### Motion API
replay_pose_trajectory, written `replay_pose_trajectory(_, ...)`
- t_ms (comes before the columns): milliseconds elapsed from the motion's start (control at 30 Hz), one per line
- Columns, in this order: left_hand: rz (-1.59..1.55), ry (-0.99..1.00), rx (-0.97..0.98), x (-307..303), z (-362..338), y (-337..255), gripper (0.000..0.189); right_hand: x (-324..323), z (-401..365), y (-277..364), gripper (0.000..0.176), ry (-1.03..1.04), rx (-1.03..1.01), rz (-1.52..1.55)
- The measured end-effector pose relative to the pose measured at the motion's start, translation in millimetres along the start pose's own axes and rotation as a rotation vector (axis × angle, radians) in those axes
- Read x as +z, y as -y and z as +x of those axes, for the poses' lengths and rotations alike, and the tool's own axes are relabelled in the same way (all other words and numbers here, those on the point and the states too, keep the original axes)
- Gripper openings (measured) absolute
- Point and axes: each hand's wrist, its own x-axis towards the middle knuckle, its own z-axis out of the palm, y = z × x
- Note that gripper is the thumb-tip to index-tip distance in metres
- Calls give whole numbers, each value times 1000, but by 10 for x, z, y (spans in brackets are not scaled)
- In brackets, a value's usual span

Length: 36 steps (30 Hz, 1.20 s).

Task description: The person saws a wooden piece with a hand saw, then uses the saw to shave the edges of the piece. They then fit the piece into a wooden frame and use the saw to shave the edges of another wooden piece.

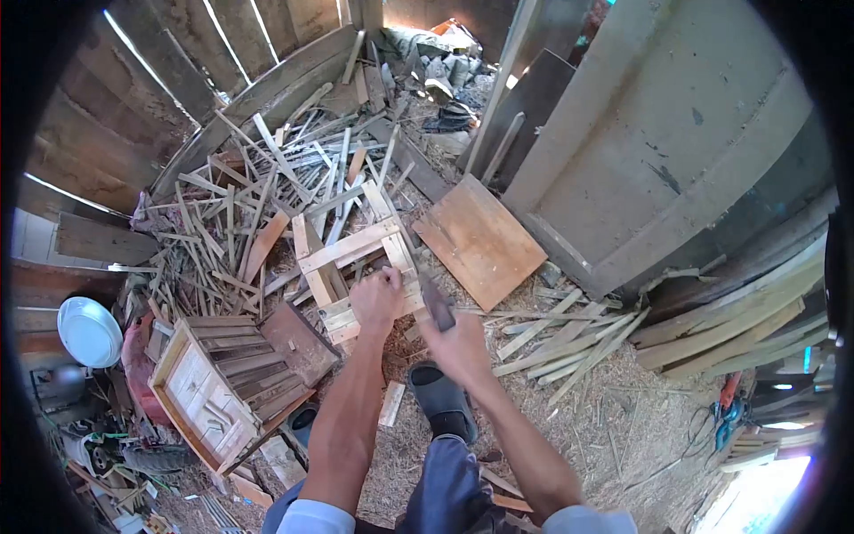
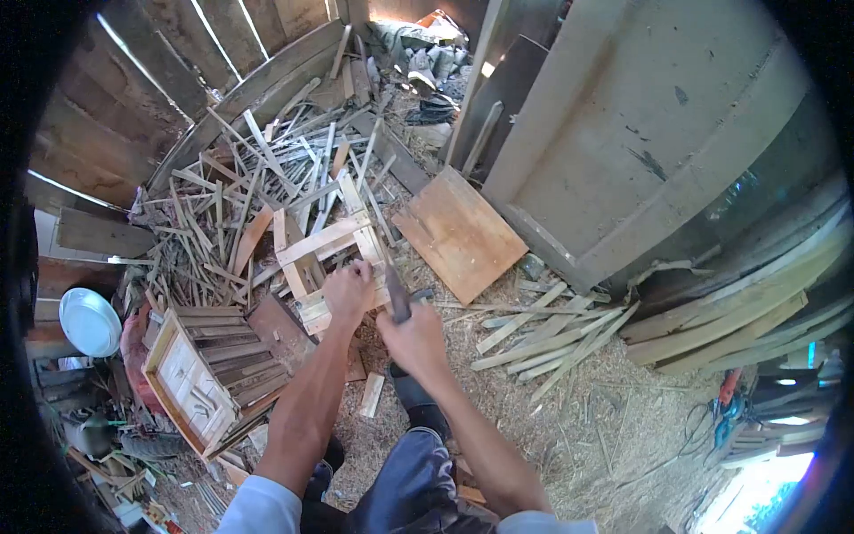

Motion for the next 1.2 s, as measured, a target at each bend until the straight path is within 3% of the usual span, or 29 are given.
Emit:
replay_pose_trajectory(67,-11,-28,20,126,2,23,48,-176,-407,26,28,65,-56,-94)
replay_pose_trajectory(133,2,-61,19,144,25,100,47,-180,-687,-15,31,-2,-156,-47)
replay_pose_trajectory(200,-17,-63,31,137,-38,39,46,-41,-690,-195,33,-27,-108,-79)
replay_pose_trajectory(233,-22,-84,62,131,-44,43,46,-21,-384,-61,36,-5,25,-80)
replay_pose_trajectory(333,-3,-40,79,106,-3,88,46,-62,73,120,29,73,63,57)
replay_pose_trajectory(400,-2,-41,58,127,-50,45,46,-141,-410,76,30,22,31,-145)
replay_pose_trajectory(467,18,-73,18,81,24,72,46,-231,-728,106,31,-30,-53,236)
replay_pose_trajectory(500,8,-61,16,66,2,58,46,-242,-617,100,30,55,-72,-67)
replay_pose_trajectory(600,46,-55,68,186,-44,122,45,8,153,40,31,55,104,-20)
replay_pose_trajectory(733,-25,-9,21,68,-37,43,45,-199,-250,114,31,153,70,-122)
replay_pose_trajectory(800,-61,-35,13,60,37,94,45,-348,-649,160,34,51,-60,115)
replay_pose_trajectory(933,-57,-22,23,70,-17,35,46,-158,-70,19,30,33,31,-185)
replay_pose_trajectory(1000,-43,-12,8,9,-1,39,48,-141,73,-44,28,106,96,127)
replay_pose_trajectory(1067,-24,23,-39,21,3,9,48,-334,-347,18,28,113,132,54)
replay_pose_trajectory(1133,-64,-86,10,50,-16,36,43,-404,-584,35,29,77,155,285)
replay_pose_trajectory(1200,-74,-55,17,73,-35,19,43,-281,-234,28,25,68,136,152)
